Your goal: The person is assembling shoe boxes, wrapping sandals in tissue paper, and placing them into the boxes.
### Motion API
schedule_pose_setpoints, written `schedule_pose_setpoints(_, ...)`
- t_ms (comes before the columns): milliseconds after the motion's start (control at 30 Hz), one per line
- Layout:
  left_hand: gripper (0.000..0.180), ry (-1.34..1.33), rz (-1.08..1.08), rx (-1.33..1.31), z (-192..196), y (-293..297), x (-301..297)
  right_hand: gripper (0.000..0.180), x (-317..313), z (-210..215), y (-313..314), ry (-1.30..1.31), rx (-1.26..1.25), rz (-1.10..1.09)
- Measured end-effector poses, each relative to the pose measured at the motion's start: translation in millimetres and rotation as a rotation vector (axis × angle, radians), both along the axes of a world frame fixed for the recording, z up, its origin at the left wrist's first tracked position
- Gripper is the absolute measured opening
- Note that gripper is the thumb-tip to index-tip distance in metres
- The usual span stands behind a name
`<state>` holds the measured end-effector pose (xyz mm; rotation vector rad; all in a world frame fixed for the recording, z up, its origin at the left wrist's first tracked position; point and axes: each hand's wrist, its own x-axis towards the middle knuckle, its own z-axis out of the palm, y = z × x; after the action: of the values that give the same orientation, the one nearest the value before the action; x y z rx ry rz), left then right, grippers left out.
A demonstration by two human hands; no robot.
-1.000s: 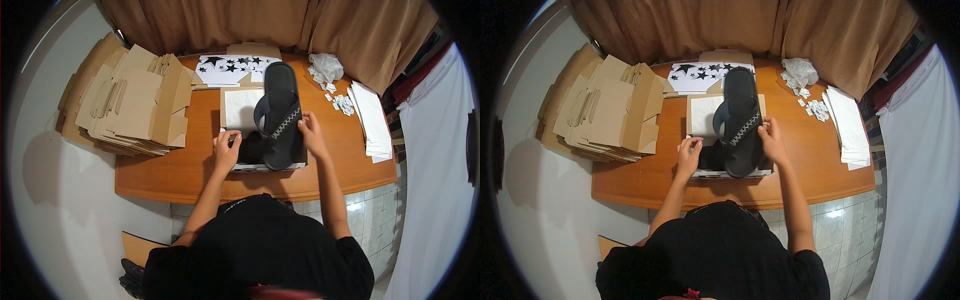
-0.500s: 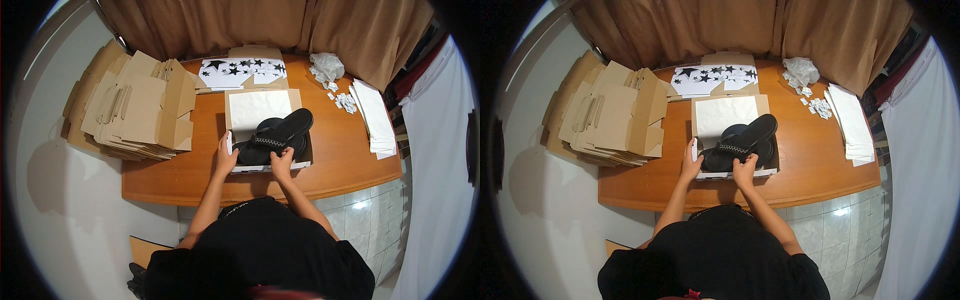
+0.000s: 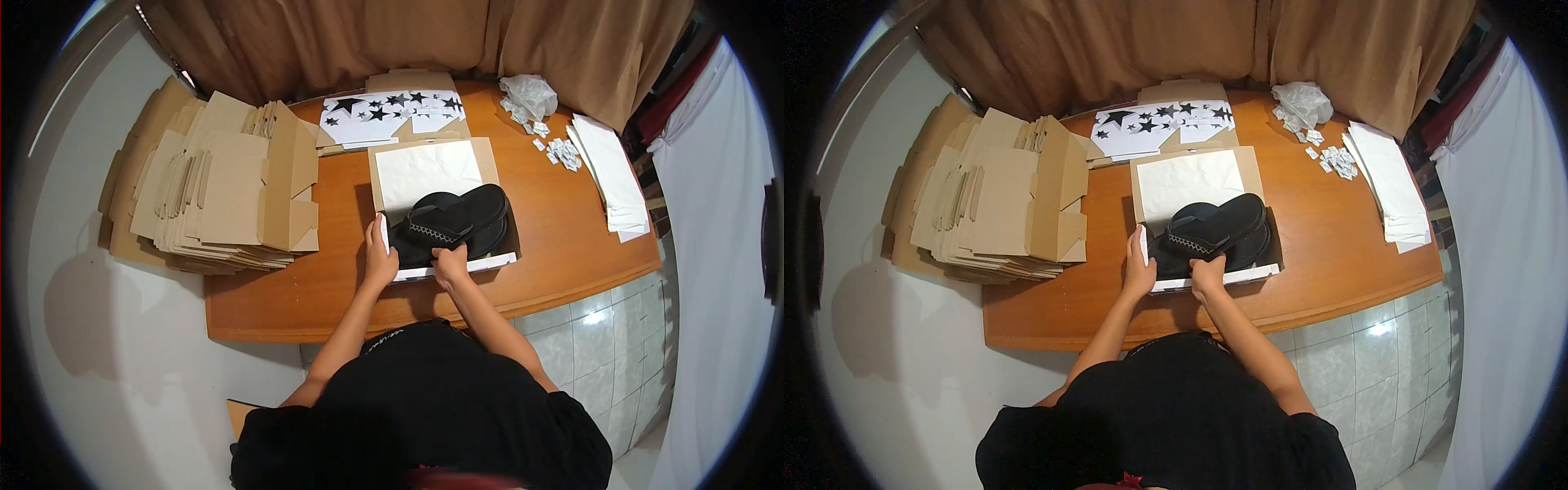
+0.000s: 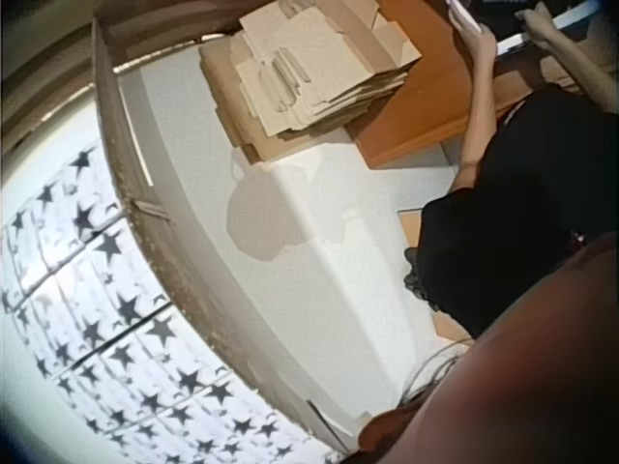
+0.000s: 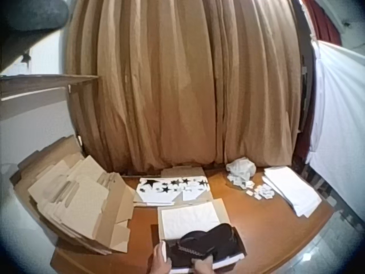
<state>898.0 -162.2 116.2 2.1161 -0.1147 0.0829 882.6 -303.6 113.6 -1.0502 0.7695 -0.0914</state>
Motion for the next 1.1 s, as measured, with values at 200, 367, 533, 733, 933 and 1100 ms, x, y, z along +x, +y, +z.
schedule_pose_setpoints(200,0.072,-0.004,-0.015,-0.006,-7.2,1.9,2.5,0.022,-2.7,2.7,-15.2,0.237,0.161,0.034)
schedule_pose_setpoints(367,0.071,0.150,0.038,-0.176,14.9,-4.0,1.4,0.020,-21.5,60.5,-23.2,0.057,0.298,0.105)
schedule_pose_setpoints(533,0.076,0.160,0.015,-0.268,-2.9,2.2,6.4,0.039,-31.2,95.7,-51.0,-0.081,-0.085,0.106)
schedule_pose_setpoints(733,0.079,0.175,-0.021,-0.330,-1.5,-1.0,9.6,0.052,4.8,49.9,-139.5,-0.028,-1.181,0.085)
schedule_pose_setpoints(933,0.079,0.169,-0.063,-0.288,5.5,-34.0,28.1,0.054,36.8,13.6,-193.8,-0.032,-1.040,0.415)
schedule_pose_setpoints(1100,0.079,0.133,-0.069,-0.255,0.1,-69.9,45.7,0.052,48.7,30.0,-233.4,-0.042,-1.037,0.429)
